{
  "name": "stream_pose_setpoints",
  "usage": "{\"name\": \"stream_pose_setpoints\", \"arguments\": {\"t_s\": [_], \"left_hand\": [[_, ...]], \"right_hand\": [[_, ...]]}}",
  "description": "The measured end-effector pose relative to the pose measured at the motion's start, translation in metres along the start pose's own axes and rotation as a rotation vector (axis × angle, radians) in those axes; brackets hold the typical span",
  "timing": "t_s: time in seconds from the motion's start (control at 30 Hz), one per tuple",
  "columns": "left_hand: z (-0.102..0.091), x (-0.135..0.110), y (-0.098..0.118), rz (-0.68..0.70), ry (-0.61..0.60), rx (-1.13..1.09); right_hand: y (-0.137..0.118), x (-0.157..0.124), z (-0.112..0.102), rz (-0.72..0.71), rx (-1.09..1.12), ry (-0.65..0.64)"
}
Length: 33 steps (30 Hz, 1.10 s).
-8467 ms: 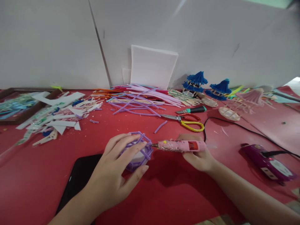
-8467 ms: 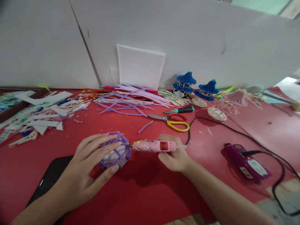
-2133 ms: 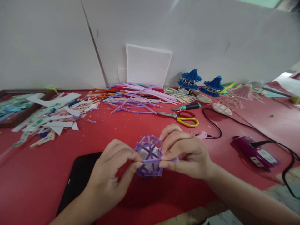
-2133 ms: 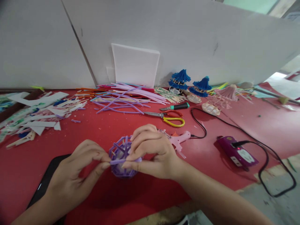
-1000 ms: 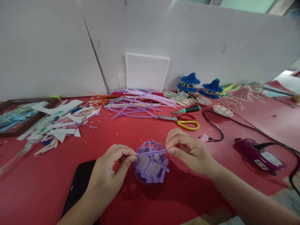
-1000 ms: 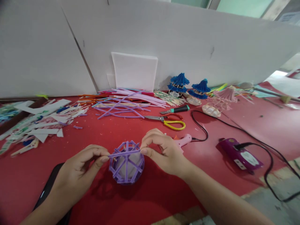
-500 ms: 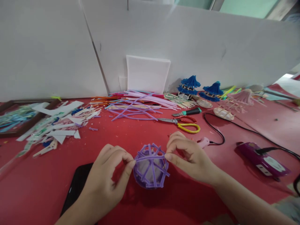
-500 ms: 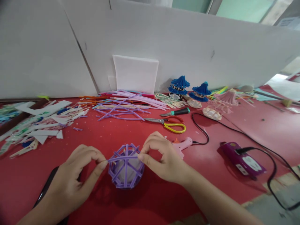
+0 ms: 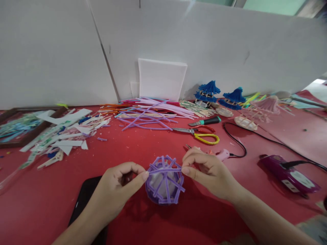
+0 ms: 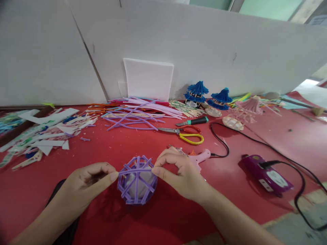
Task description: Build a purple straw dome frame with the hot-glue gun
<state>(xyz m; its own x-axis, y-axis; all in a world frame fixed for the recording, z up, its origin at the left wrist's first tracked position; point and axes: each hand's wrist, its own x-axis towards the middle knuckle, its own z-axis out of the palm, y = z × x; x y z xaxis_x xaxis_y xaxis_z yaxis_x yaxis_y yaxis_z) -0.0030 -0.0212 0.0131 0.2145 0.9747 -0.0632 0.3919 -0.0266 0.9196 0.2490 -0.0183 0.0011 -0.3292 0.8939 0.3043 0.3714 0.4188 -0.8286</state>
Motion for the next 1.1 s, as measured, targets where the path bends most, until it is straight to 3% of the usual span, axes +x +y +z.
{"name": "stream_pose_setpoints", "arguments": {"t_s": [0.1, 0.3, 0.53, 0.83, 1.1], "left_hand": [[0.003, -0.002, 0.003, -0.005, -0.005, 0.013], [0.009, -0.009, 0.01, 0.168, 0.003, 0.014], [0.009, -0.011, 0.012, 0.299, -0.045, 0.107], [0.009, -0.012, 0.01, 0.337, -0.08, 0.127], [0.009, -0.012, 0.011, 0.36, -0.085, 0.161]], "right_hand": [[-0.001, -0.003, 0.004, -0.086, 0.023, 0.047], [-0.009, -0.007, 0.02, -0.171, 0.28, 0.065], [-0.016, 0.003, 0.019, -0.456, 0.168, 0.007], [-0.019, 0.001, 0.021, -0.426, 0.151, 0.073], [-0.02, 0.002, 0.019, -0.431, 0.205, 0.016]]}}
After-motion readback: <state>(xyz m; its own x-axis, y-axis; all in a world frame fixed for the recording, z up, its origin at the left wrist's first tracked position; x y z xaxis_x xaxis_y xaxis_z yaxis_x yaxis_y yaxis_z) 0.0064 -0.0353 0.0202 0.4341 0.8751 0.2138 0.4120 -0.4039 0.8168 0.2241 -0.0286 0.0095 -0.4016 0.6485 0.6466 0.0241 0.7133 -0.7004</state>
